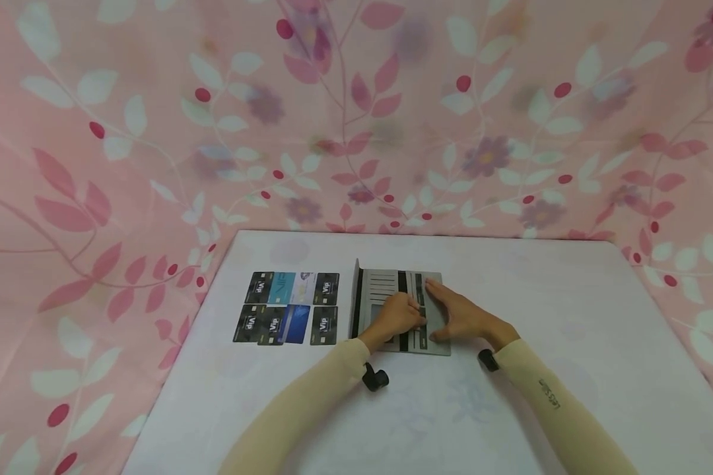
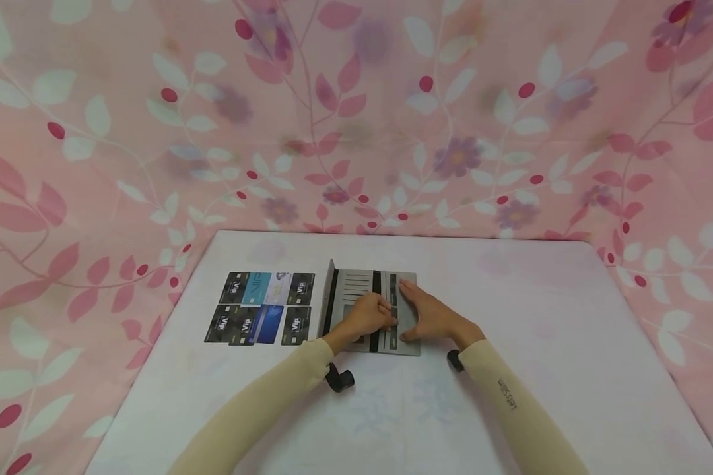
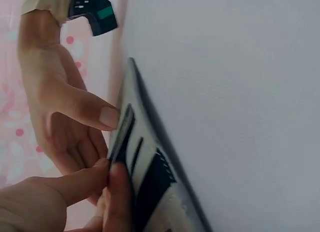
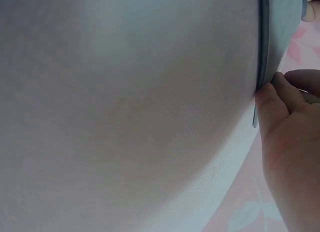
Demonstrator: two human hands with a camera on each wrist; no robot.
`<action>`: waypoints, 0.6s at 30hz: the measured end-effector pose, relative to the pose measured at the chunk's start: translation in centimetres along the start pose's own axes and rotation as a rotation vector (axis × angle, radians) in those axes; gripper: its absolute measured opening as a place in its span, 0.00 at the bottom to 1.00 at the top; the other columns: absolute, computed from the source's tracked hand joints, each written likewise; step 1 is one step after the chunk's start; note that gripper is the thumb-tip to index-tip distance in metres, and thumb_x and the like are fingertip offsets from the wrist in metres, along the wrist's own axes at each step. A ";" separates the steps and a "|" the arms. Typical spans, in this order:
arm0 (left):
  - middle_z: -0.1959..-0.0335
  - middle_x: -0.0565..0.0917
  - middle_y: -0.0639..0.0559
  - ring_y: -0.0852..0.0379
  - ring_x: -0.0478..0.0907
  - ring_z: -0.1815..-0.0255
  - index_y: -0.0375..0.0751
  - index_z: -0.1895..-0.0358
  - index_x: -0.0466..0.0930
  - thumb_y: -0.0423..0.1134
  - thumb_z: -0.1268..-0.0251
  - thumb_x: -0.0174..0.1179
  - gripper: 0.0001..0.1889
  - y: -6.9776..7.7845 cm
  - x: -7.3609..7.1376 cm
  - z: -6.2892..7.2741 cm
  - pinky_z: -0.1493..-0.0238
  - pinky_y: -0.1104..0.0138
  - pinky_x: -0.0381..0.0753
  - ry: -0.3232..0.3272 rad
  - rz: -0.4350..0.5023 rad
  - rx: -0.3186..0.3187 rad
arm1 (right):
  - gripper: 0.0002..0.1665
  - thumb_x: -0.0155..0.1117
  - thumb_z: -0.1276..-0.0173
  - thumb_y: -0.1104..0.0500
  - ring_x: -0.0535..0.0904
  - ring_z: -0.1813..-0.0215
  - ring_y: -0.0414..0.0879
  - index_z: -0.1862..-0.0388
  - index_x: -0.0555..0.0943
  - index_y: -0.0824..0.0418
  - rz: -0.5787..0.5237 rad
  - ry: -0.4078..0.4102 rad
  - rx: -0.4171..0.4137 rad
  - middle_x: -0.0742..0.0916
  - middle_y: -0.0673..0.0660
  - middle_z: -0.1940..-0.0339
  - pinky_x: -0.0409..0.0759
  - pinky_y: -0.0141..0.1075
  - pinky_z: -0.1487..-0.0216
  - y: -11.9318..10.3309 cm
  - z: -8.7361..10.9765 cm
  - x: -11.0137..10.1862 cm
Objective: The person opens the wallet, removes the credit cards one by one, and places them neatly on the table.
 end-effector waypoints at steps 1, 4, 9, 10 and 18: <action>0.75 0.85 0.51 0.61 0.82 0.77 0.32 0.61 0.80 0.30 0.45 0.70 0.10 -0.1 0.0 0.0 0.72 0.71 0.80 0.006 0.009 0.005 | 0.66 0.79 0.53 0.50 0.47 0.22 0.59 0.22 0.51 0.66 0.002 0.001 0.001 0.53 0.60 0.20 0.51 0.57 0.27 0.0 0.0 0.0; 0.72 0.86 0.49 0.60 0.82 0.77 0.29 0.57 0.80 0.28 0.47 0.71 0.15 -0.4 0.0 -0.1 0.72 0.69 0.82 0.021 0.042 0.002 | 0.66 0.79 0.52 0.50 0.46 0.22 0.58 0.22 0.50 0.66 0.000 -0.003 -0.001 0.53 0.60 0.20 0.51 0.57 0.27 0.0 -0.1 0.0; 0.74 0.84 0.50 0.58 0.82 0.80 0.30 0.60 0.80 0.26 0.50 0.72 0.13 -0.4 -0.5 -0.4 0.75 0.69 0.82 0.036 0.013 0.012 | 0.66 0.79 0.51 0.49 0.47 0.22 0.56 0.22 0.50 0.65 -0.001 0.001 -0.013 0.53 0.58 0.20 0.52 0.56 0.27 -0.2 -0.3 0.0; 0.74 0.85 0.50 0.59 0.82 0.79 0.31 0.61 0.81 0.26 0.51 0.73 0.13 -0.4 -0.7 -0.4 0.75 0.69 0.82 0.041 -0.002 0.016 | 0.66 0.79 0.51 0.49 0.47 0.22 0.56 0.22 0.50 0.64 0.000 0.003 -0.013 0.53 0.58 0.20 0.53 0.55 0.27 -0.2 -0.3 0.0; 0.73 0.86 0.48 0.58 0.84 0.77 0.30 0.60 0.83 0.27 0.52 0.73 0.14 -0.8 -2.1 -0.8 0.72 0.68 0.84 0.009 0.052 -0.028 | 0.67 0.79 0.54 0.49 0.49 0.22 0.56 0.22 0.50 0.66 0.020 0.014 -0.019 0.54 0.59 0.20 0.54 0.55 0.27 0.2 0.0 0.0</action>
Point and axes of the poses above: each hand's wrist, its own z-axis away from the middle knuckle, its own x-axis out of the palm, y = z × x, the point moved 2 cm from there along -z, towards the middle knuckle
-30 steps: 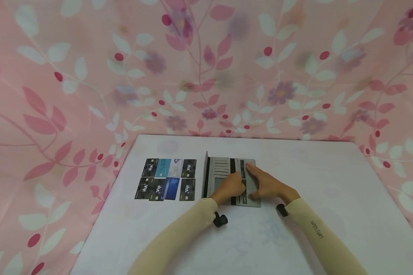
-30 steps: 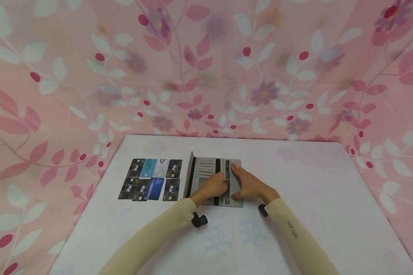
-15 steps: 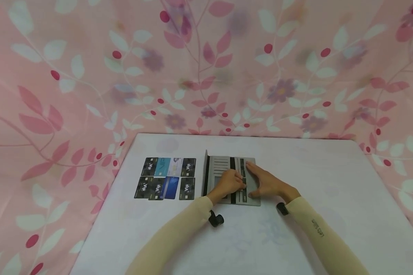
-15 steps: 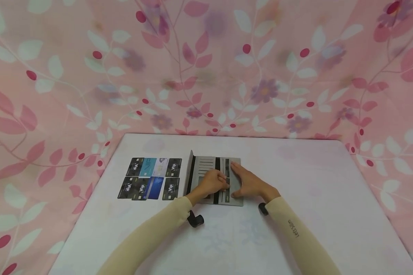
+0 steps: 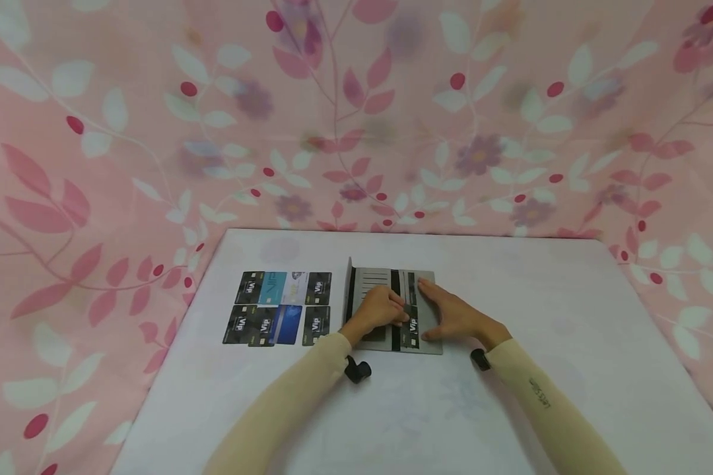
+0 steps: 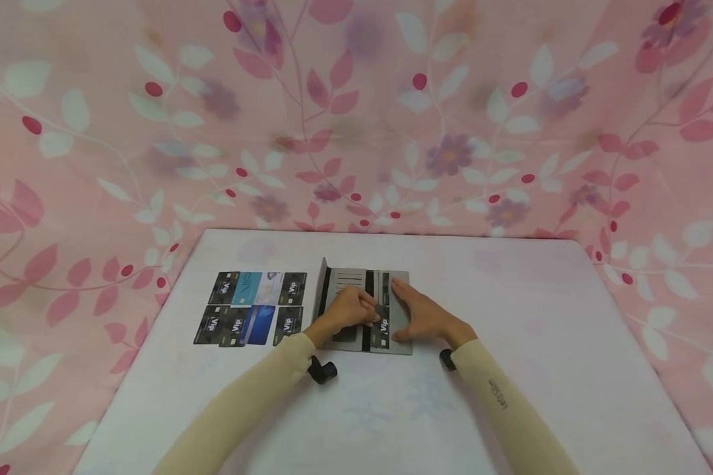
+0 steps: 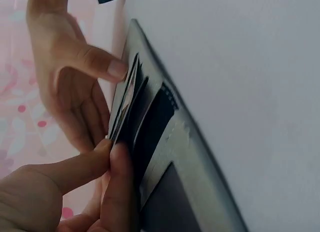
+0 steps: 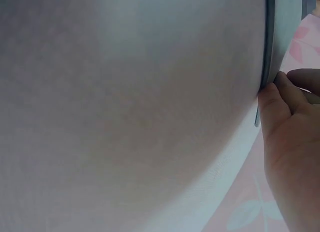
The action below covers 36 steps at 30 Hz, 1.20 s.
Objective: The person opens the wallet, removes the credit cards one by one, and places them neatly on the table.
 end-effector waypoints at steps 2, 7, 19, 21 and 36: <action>0.73 0.86 0.47 0.57 0.84 0.78 0.29 0.60 0.83 0.28 0.48 0.71 0.12 -0.1 -0.2 0.1 0.72 0.67 0.84 -0.016 0.063 -0.023 | 0.67 0.79 0.53 0.50 0.48 0.22 0.56 0.22 0.50 0.65 0.005 -0.001 0.014 0.53 0.59 0.20 0.53 0.54 0.27 0.0 0.1 0.0; 0.70 0.85 0.47 0.58 0.84 0.78 0.29 0.62 0.86 0.29 0.41 0.67 0.07 -0.3 -0.4 0.8 0.72 0.68 0.84 -0.019 0.128 -0.030 | 0.67 0.78 0.52 0.49 0.47 0.22 0.56 0.21 0.49 0.64 0.013 -0.008 0.026 0.52 0.58 0.20 0.52 0.55 0.27 0.0 0.1 0.1; 0.73 0.85 0.51 0.60 0.83 0.80 0.33 0.66 0.87 0.32 0.39 0.66 0.04 -0.1 -1.3 1.8 0.72 0.70 0.83 -0.005 -0.021 0.027 | 0.66 0.79 0.53 0.50 0.49 0.22 0.58 0.22 0.50 0.64 0.007 0.003 0.021 0.53 0.59 0.20 0.54 0.58 0.28 -0.1 0.1 0.2; 0.72 0.85 0.51 0.59 0.84 0.80 0.34 0.66 0.87 0.33 0.39 0.67 0.04 0.1 -2.1 2.0 0.72 0.69 0.84 -0.006 -0.044 0.019 | 0.66 0.79 0.53 0.50 0.50 0.23 0.59 0.22 0.51 0.65 0.014 0.000 0.016 0.54 0.60 0.20 0.54 0.58 0.28 -0.2 0.1 0.0; 0.69 0.85 0.46 0.53 0.85 0.75 0.33 0.61 0.87 0.33 0.39 0.67 0.07 0.0 -6.8 3.6 0.66 0.59 0.86 -0.010 0.053 -0.011 | 0.67 0.80 0.54 0.48 0.51 0.23 0.60 0.23 0.53 0.66 0.042 0.021 -0.004 0.55 0.60 0.21 0.54 0.57 0.28 0.1 0.0 0.2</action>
Point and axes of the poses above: each hand's wrist, its own z-axis away from the middle knuckle, its own x-axis out of the palm, y = z × x, the point moved 2 cm from there along -z, towards the middle knuckle
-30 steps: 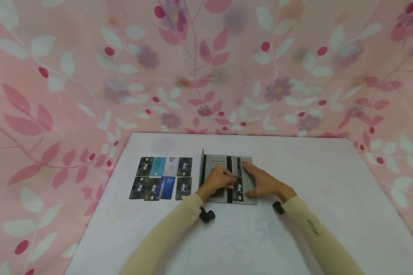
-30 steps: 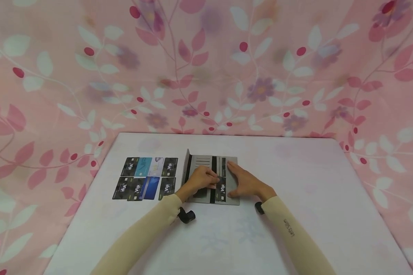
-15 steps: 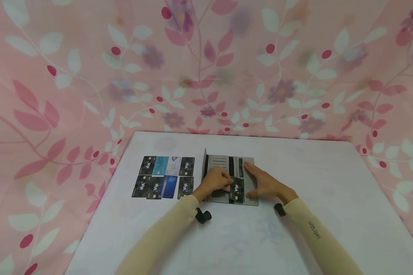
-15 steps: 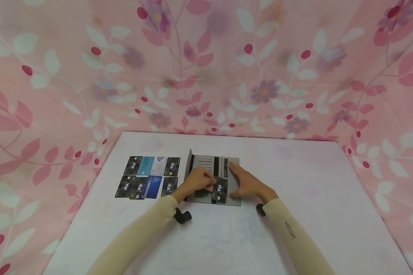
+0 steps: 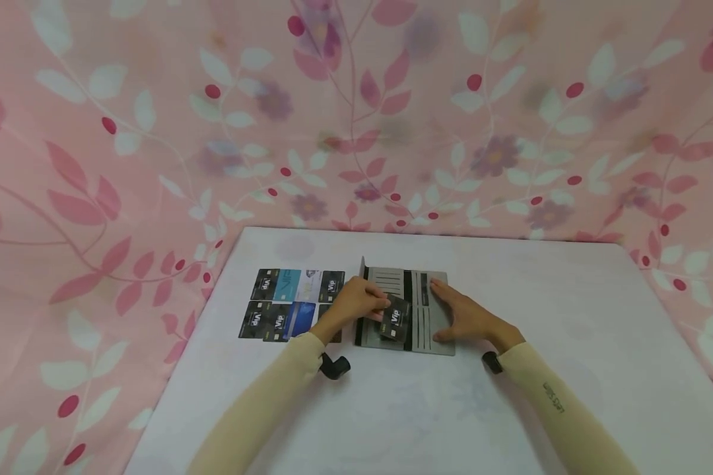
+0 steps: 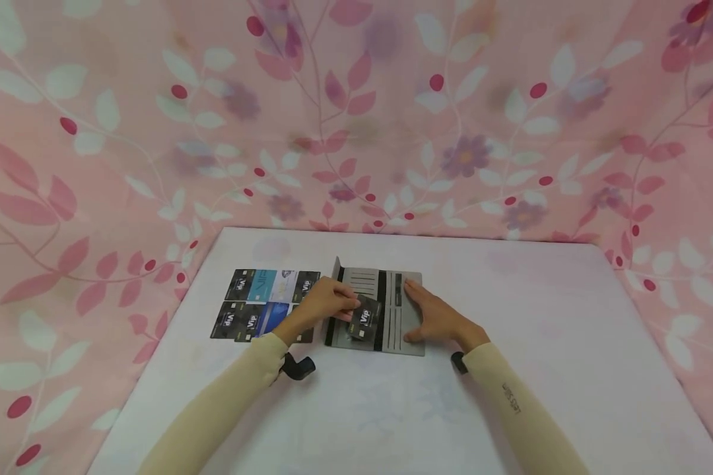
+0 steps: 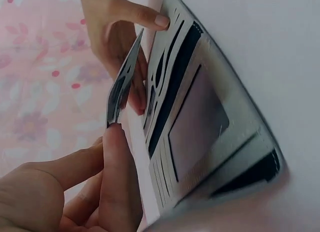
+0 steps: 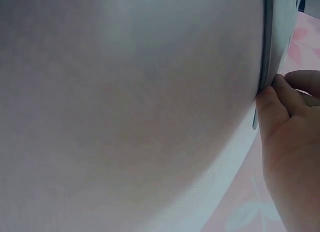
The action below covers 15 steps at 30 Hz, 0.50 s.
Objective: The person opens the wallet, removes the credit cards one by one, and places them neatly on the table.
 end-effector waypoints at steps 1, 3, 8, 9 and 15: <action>0.68 0.85 0.45 0.53 0.86 0.75 0.33 0.60 0.86 0.33 0.39 0.67 0.07 -0.1 -0.3 0.1 0.66 0.58 0.86 0.004 0.017 -0.007 | 0.66 0.80 0.54 0.49 0.51 0.23 0.60 0.23 0.53 0.66 0.004 0.002 0.001 0.55 0.60 0.21 0.54 0.57 0.28 0.1 0.0 0.0; 0.67 0.85 0.45 0.52 0.86 0.73 0.33 0.57 0.86 0.33 0.39 0.67 0.09 -0.5 -1.1 0.6 0.65 0.58 0.86 0.010 0.044 -0.018 | 0.66 0.81 0.54 0.50 0.51 0.23 0.60 0.23 0.53 0.67 0.005 0.004 0.002 0.55 0.60 0.21 0.54 0.56 0.27 0.1 0.0 0.1; 0.65 0.85 0.45 0.53 0.85 0.69 0.34 0.56 0.86 0.35 0.38 0.67 0.10 -1.1 -3.9 2.1 0.62 0.58 0.86 0.044 0.055 0.006 | 0.66 0.81 0.53 0.50 0.52 0.23 0.60 0.22 0.52 0.66 0.006 0.003 0.007 0.55 0.60 0.21 0.54 0.56 0.27 0.0 0.0 0.2; 0.65 0.85 0.45 0.53 0.85 0.68 0.34 0.56 0.86 0.35 0.38 0.67 0.10 -1.2 -4.5 2.4 0.61 0.58 0.86 0.055 0.061 0.010 | 0.67 0.81 0.53 0.50 0.52 0.23 0.60 0.22 0.51 0.66 0.004 0.004 0.008 0.55 0.60 0.21 0.54 0.56 0.27 0.0 0.0 0.2; 0.60 0.84 0.42 0.53 0.84 0.65 0.33 0.53 0.84 0.36 0.36 0.65 0.13 -3.0 -8.2 4.2 0.60 0.62 0.85 0.149 0.118 -0.022 | 0.67 0.81 0.53 0.50 0.52 0.23 0.60 0.22 0.51 0.66 -0.003 -0.002 0.014 0.55 0.61 0.21 0.54 0.56 0.28 -0.2 0.0 0.1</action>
Point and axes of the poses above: each hand's wrist, its own z-axis away from the middle knuckle, its own x-axis out of the palm, y = z × x, the point moved 2 cm from there along -z, towards the middle knuckle
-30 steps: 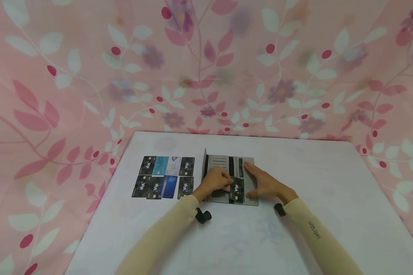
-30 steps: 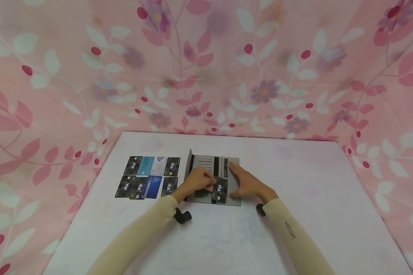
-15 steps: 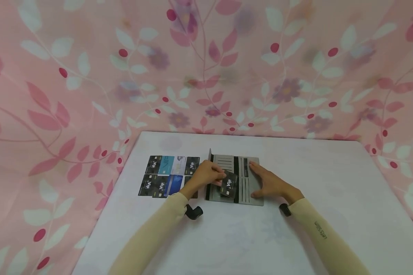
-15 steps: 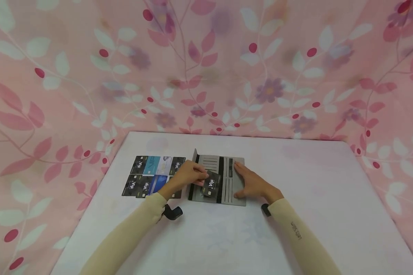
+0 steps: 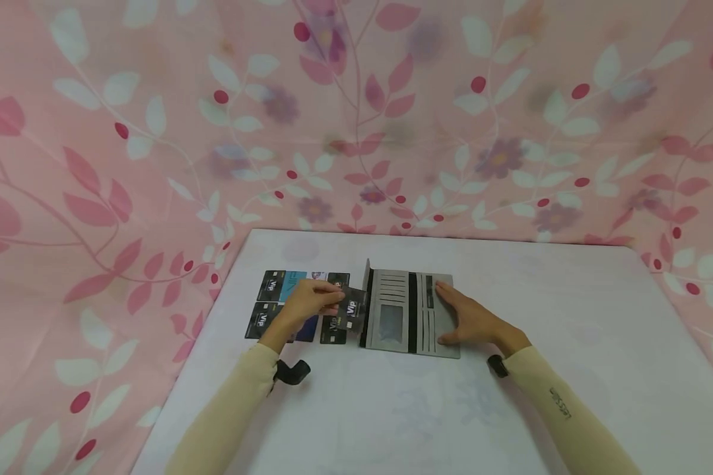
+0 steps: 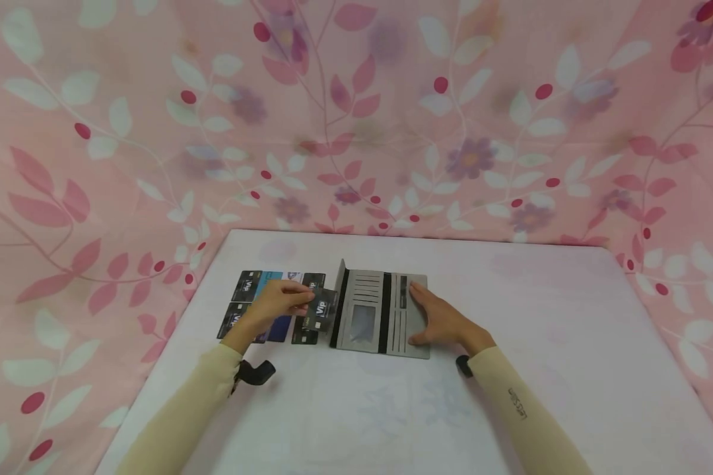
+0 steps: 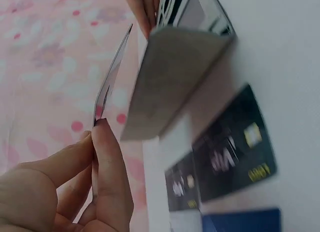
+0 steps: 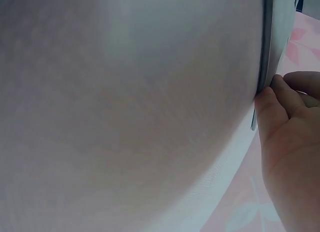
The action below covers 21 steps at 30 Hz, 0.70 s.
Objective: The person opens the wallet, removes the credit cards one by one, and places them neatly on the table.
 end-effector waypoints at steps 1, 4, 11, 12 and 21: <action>0.59 0.84 0.42 0.53 0.85 0.65 0.33 0.52 0.84 0.37 0.36 0.65 0.13 -0.4 -0.6 0.2 0.60 0.63 0.85 0.024 0.008 -0.009 | 0.67 0.81 0.53 0.50 0.52 0.23 0.60 0.22 0.51 0.66 0.000 -0.001 0.002 0.55 0.61 0.21 0.54 0.56 0.27 0.0 0.0 0.0; 0.57 0.83 0.42 0.53 0.84 0.63 0.33 0.51 0.84 0.37 0.35 0.65 0.13 -1.8 -2.2 0.8 0.59 0.63 0.85 0.099 0.025 -0.032 | 0.67 0.81 0.53 0.50 0.52 0.23 0.60 0.22 0.51 0.66 0.005 0.000 0.005 0.56 0.61 0.21 0.54 0.56 0.27 -0.1 0.1 0.0; 0.55 0.82 0.39 0.56 0.81 0.62 0.29 0.46 0.81 0.37 0.33 0.63 0.17 -4.9 -6.4 1.9 0.56 0.65 0.84 0.250 0.042 -0.076 | 0.66 0.80 0.52 0.49 0.51 0.23 0.59 0.22 0.51 0.66 0.006 -0.005 0.007 0.55 0.60 0.21 0.54 0.56 0.27 -0.2 0.1 0.0; 0.54 0.81 0.39 0.57 0.80 0.63 0.29 0.46 0.81 0.37 0.33 0.63 0.17 -5.2 -7.1 2.0 0.57 0.66 0.84 0.276 0.029 -0.082 | 0.66 0.80 0.52 0.49 0.51 0.23 0.59 0.22 0.51 0.66 0.005 -0.005 0.006 0.54 0.60 0.21 0.54 0.56 0.27 -0.2 0.1 0.0; 0.48 0.80 0.35 0.57 0.78 0.64 0.29 0.42 0.79 0.39 0.28 0.57 0.19 -6.7 -13.9 3.3 0.63 0.76 0.81 0.486 -0.150 -0.125 | 0.66 0.80 0.52 0.50 0.51 0.23 0.59 0.22 0.51 0.65 -0.011 0.003 0.011 0.54 0.59 0.20 0.54 0.56 0.28 0.1 0.2 0.2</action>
Point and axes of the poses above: each hand's wrist, its own z-axis away from the middle knuckle, its own x-axis out of the palm, y = z × x, the point moved 2 cm from there along -z, towards the middle knuckle
